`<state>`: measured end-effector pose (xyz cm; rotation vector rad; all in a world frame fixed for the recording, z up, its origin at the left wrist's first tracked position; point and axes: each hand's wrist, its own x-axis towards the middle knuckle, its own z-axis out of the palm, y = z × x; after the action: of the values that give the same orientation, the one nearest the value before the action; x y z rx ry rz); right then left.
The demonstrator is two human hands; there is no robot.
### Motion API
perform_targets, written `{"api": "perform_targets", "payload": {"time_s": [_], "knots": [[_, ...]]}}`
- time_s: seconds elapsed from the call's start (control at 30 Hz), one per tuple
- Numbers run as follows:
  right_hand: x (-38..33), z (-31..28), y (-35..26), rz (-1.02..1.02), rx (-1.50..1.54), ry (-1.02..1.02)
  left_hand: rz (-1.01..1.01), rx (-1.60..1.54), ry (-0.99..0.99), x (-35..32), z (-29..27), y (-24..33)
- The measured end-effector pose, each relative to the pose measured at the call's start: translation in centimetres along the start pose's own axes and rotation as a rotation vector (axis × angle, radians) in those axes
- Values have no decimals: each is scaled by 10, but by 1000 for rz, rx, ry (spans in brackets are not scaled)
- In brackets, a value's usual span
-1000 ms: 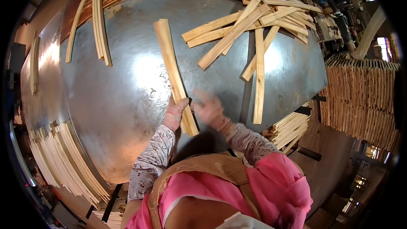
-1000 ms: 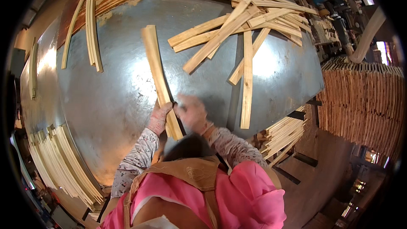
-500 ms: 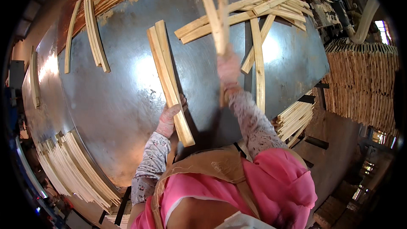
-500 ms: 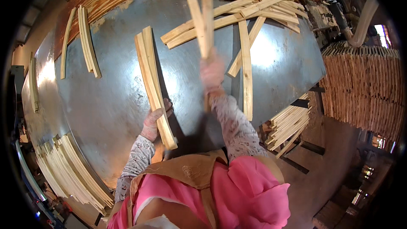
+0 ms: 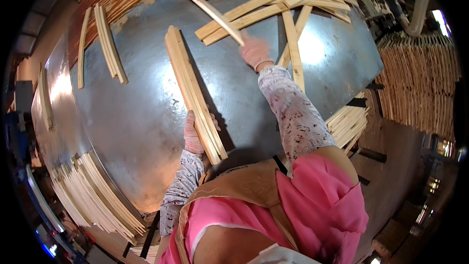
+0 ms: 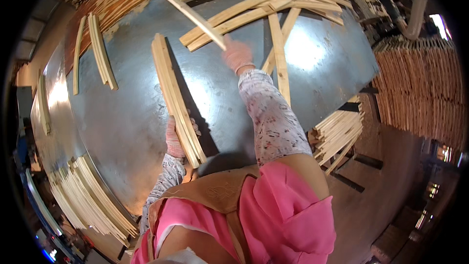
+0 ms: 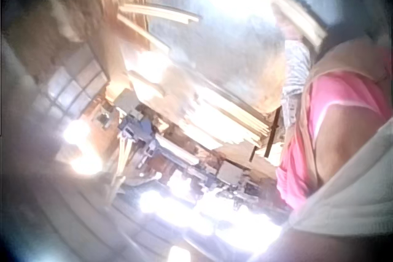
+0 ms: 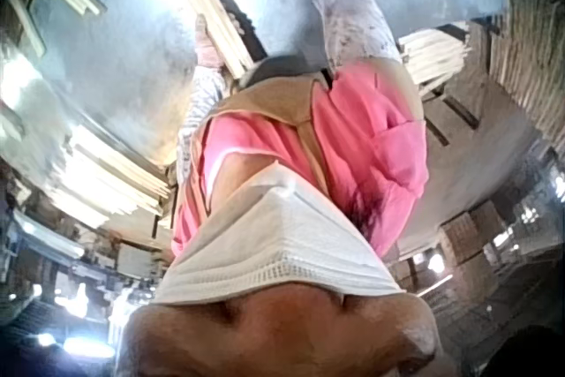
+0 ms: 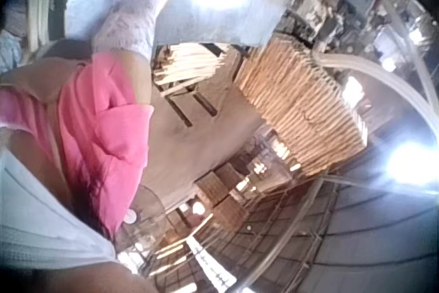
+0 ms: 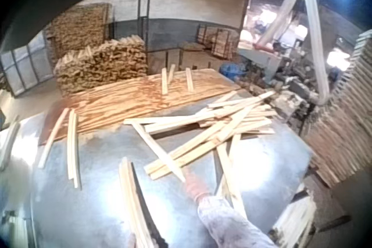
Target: The person gathers and stacks thin wooden strips on a metal workbench. They repeatedly pick up loose strips, align them into neat piles, and move the stacks to different locations on the table. The person handles the wood by hand, organizing the pieces into uniform bundles.
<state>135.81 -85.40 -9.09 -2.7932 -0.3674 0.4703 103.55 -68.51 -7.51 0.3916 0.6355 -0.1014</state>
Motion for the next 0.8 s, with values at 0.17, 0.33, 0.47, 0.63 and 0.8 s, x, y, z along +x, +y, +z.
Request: {"api": "perform_targets", "payload": {"time_s": [0.17,0.33,0.47,0.63,0.8], "knots": [[-179,3,-49,-453,-15,-607,-19,-53,102,5,13,-20],[-183,-12,51,-175,-37,442,-101,-56,-97,2,0,-33],[-170,-15,140,259,-129,487,-124,25,-54,0,-6,-21],[-203,36,138,-110,15,173,-172,105,-158,-8,-8,8],[-266,121,-9,-566,18,148,-118,253,-40,-9,-30,3]]}}
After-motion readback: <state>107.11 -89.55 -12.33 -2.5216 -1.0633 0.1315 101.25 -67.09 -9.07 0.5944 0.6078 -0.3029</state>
